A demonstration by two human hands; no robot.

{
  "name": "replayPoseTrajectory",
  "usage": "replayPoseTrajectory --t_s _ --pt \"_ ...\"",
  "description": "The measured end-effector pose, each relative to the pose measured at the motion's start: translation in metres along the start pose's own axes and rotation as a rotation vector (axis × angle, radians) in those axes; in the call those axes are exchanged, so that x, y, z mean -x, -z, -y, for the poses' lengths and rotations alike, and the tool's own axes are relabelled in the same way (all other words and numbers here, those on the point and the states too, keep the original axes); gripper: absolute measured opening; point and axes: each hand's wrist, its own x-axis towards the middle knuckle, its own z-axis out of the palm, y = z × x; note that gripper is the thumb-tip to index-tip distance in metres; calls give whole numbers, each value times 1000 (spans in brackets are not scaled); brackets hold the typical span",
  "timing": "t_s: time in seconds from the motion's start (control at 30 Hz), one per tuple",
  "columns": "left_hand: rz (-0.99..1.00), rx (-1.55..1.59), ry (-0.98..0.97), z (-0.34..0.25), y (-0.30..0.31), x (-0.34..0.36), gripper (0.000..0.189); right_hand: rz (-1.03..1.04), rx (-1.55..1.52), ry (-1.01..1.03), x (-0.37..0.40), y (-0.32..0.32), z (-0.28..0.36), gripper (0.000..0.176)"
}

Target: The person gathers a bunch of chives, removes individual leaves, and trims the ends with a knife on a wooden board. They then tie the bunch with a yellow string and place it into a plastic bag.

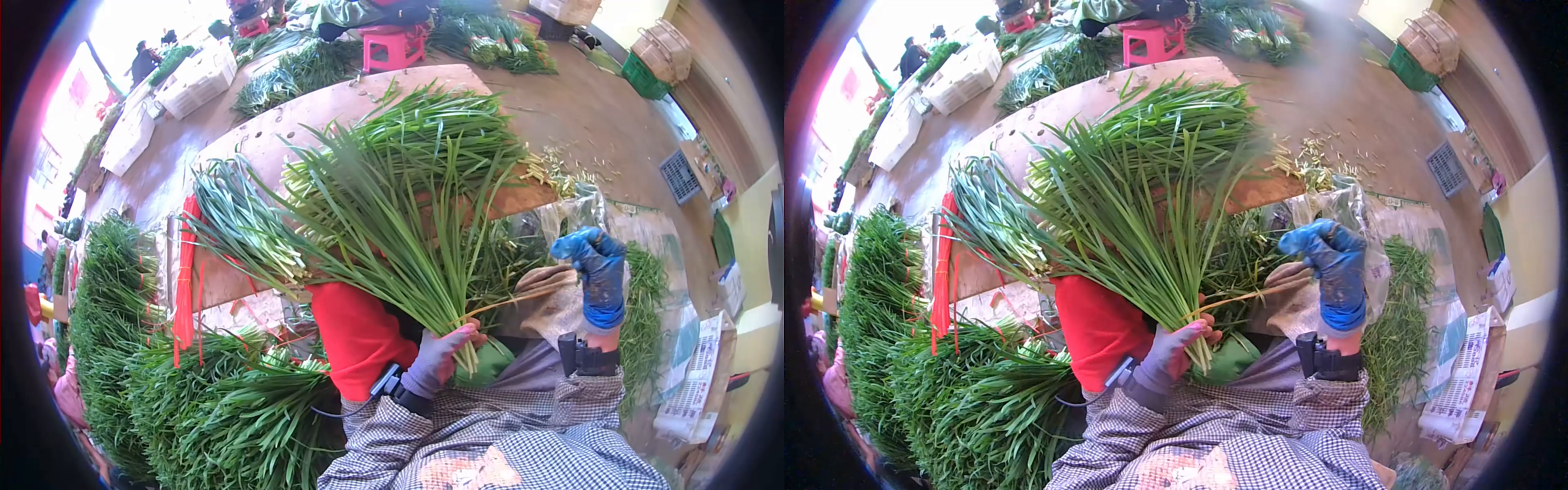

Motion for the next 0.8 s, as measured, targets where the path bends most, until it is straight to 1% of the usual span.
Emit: replayPoseTrajectory --t_s 0.03,0.1,0.13,0.17,0.23,0.3,0.37,0.4,0.43,0.47,0.5,0.57,0.6,0.67,0.7,0.77,0.8 --pt "8 1 4 0 1 0 56 0 0 -2 1 5 0 9" --pt "-3 -14 -6 0 0 1 56 -107 39 -17 4 8 2 10" --pt "-10 -32 -20 -1 -1 1 57 -99 118 -81 7 6 7 9" --pt "-11 -29 -18 -1 0 1 57 -98 120 -83 10 -6 5 9" --pt "-3 -44 -25 0 0 0 54 91 52 -62 19 -44 -2 18" --pt "18 -49 -30 4 3 -3 51 317 214 140 35 -66 -59 31" --pt "27 -54 -42 5 7 -2 49 495 684 178 48 -88 -52 29" --pt "70 -50 -117 5 6 0 47 502 679 176 49 -91 -58 29" --pt "115 -45 -194 4 5 2 45 540 743 163 48 -95 -68 27" --pt "120 -88 -159 1 5 6 46 576 808 151 48 -97 -73 25" --pt "120 -86 -158 -2 5 9 46 578 809 150 47 -99 -70 25" --pt "171 -76 -145 -4 3 12 47 644 889 174 43 -100 -58 16" --pt "176 -72 -151 -7 1 13 47 645 895 180 42 -99 -58 16" --pt "237 6 -49 -12 -3 17 45 453 683 172 40 -96 -60 12" --pt "236 6 -54 -13 -4 18 45 457 682 177 37 -95 -60 12" --pt "223 53 -2 -13 -6 20 45 332 619 230 26 -92 -58 11" --pt "224 51 -4 -12 -6 21 45 294 585 255 22 -91 -53 5"
